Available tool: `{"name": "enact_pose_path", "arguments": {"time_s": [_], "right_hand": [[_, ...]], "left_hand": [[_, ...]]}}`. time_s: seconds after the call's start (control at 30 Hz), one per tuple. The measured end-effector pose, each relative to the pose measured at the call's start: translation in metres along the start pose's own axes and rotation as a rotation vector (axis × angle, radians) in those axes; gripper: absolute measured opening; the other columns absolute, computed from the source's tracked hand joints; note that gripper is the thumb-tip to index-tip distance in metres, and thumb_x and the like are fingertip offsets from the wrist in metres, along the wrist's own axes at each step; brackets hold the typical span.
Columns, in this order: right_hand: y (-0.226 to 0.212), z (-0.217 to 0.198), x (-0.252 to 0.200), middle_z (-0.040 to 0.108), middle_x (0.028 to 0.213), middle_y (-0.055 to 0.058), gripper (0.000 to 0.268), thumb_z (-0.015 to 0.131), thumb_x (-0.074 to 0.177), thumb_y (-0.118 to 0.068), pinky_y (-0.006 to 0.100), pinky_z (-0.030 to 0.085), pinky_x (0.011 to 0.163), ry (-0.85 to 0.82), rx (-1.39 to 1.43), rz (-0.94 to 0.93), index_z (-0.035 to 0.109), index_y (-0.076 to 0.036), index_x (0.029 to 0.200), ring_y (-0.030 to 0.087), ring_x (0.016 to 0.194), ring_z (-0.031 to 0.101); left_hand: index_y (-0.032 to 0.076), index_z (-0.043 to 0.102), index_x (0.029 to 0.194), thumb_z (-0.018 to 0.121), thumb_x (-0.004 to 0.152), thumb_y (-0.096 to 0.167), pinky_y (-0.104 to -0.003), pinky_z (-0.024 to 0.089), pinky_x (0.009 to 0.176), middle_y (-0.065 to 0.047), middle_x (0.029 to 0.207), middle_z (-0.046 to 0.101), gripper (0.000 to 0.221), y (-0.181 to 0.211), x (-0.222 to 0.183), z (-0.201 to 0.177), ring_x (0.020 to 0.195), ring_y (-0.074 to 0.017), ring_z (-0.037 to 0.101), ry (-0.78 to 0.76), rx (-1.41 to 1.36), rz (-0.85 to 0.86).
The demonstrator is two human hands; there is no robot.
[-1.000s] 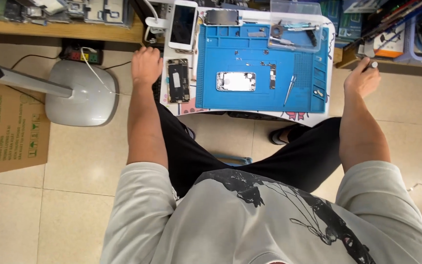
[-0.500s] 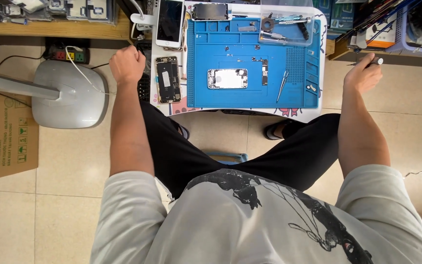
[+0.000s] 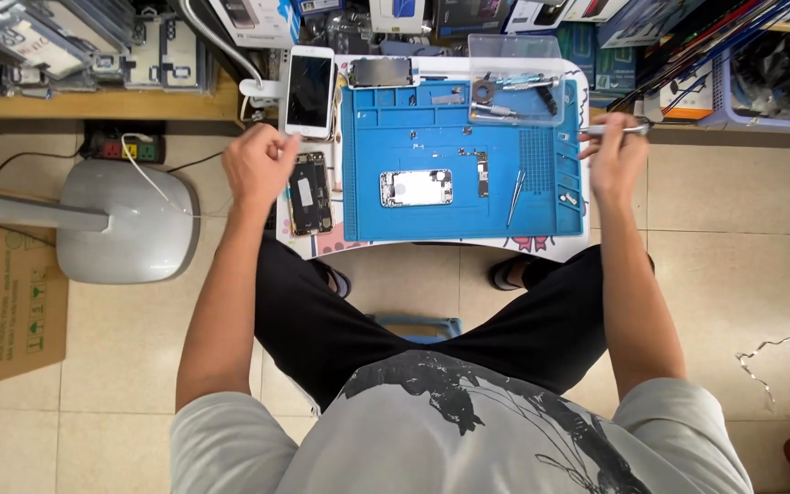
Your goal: The person uses tweezers and a screwdriver to remove small components and screws from a disassembled smartphone motherboard placed on a blue work mat. They carefully lift and place tiny parts onto the mat while working in a repair shop environment.
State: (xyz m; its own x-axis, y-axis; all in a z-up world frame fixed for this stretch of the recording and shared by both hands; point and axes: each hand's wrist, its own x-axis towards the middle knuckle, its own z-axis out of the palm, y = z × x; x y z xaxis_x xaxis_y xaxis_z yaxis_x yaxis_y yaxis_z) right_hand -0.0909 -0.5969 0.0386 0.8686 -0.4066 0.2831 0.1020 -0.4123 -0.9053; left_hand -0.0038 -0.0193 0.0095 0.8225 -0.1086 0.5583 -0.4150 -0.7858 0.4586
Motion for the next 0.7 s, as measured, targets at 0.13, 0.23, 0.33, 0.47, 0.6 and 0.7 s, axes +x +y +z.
{"name": "enact_pose_path", "arguments": {"time_s": [0.13,0.23,0.33,0.47,0.6,0.7], "right_hand": [[-0.021,0.030,-0.022,0.074,0.090,0.020,0.027,0.049,0.120,-0.020,0.023,0.051,0.052,-0.122,0.056,-0.015,0.067,-0.002,0.112,0.019,0.068,0.071],[-0.030,0.061,-0.040,0.075,0.089,0.018,0.018,0.068,0.114,-0.021,0.024,0.055,0.056,-0.204,0.055,0.004,0.068,-0.004,0.108,0.018,0.076,0.073],[-0.028,0.094,-0.059,0.075,0.079,0.012,0.009,0.073,0.108,-0.018,0.028,0.053,0.054,-0.313,-0.091,-0.110,0.074,-0.009,0.104,0.022,0.067,0.070],[-0.032,0.124,-0.069,0.076,0.084,0.016,0.011,0.075,0.101,-0.021,0.038,0.057,0.054,-0.428,-0.197,-0.141,0.075,-0.011,0.103,0.035,0.070,0.074],[-0.032,0.129,-0.075,0.075,0.083,0.013,0.014,0.071,0.103,-0.027,0.038,0.057,0.053,-0.465,-0.311,-0.149,0.072,-0.013,0.101,0.029,0.064,0.073],[-0.047,0.139,-0.073,0.075,0.087,0.018,0.018,0.068,0.104,-0.031,0.049,0.059,0.067,-0.450,-0.364,-0.138,0.070,-0.014,0.103,0.043,0.083,0.074]], "left_hand": [[0.016,0.070,0.081,0.088,0.094,0.024,-0.036,0.056,0.069,-0.003,0.074,0.069,0.024,0.107,0.003,0.008,0.076,-0.0265,0.071,-0.102,-0.177,0.121],[0.014,0.075,0.098,0.087,0.086,0.030,-0.041,0.059,0.088,-0.009,0.097,0.074,0.024,0.140,-0.018,0.056,0.106,-0.0299,0.071,-0.224,-0.352,0.290],[0.020,0.070,0.123,0.077,0.082,0.069,-0.042,0.051,0.094,-0.005,0.122,0.064,0.064,0.160,-0.035,0.082,0.117,-0.0265,0.061,-0.533,-0.222,0.405],[0.016,0.064,0.137,0.080,0.086,0.061,-0.044,0.047,0.104,-0.011,0.134,0.061,0.069,0.162,-0.039,0.101,0.130,-0.0288,0.058,-0.673,-0.157,0.429],[0.017,0.061,0.137,0.078,0.089,0.054,-0.045,0.044,0.104,-0.009,0.132,0.058,0.063,0.155,-0.049,0.112,0.129,-0.0279,0.057,-0.555,-0.109,0.401],[0.020,0.062,0.134,0.070,0.097,0.053,-0.042,0.045,0.101,-0.006,0.129,0.058,0.050,0.150,-0.046,0.111,0.121,-0.0229,0.057,-0.544,-0.064,0.436]]}}
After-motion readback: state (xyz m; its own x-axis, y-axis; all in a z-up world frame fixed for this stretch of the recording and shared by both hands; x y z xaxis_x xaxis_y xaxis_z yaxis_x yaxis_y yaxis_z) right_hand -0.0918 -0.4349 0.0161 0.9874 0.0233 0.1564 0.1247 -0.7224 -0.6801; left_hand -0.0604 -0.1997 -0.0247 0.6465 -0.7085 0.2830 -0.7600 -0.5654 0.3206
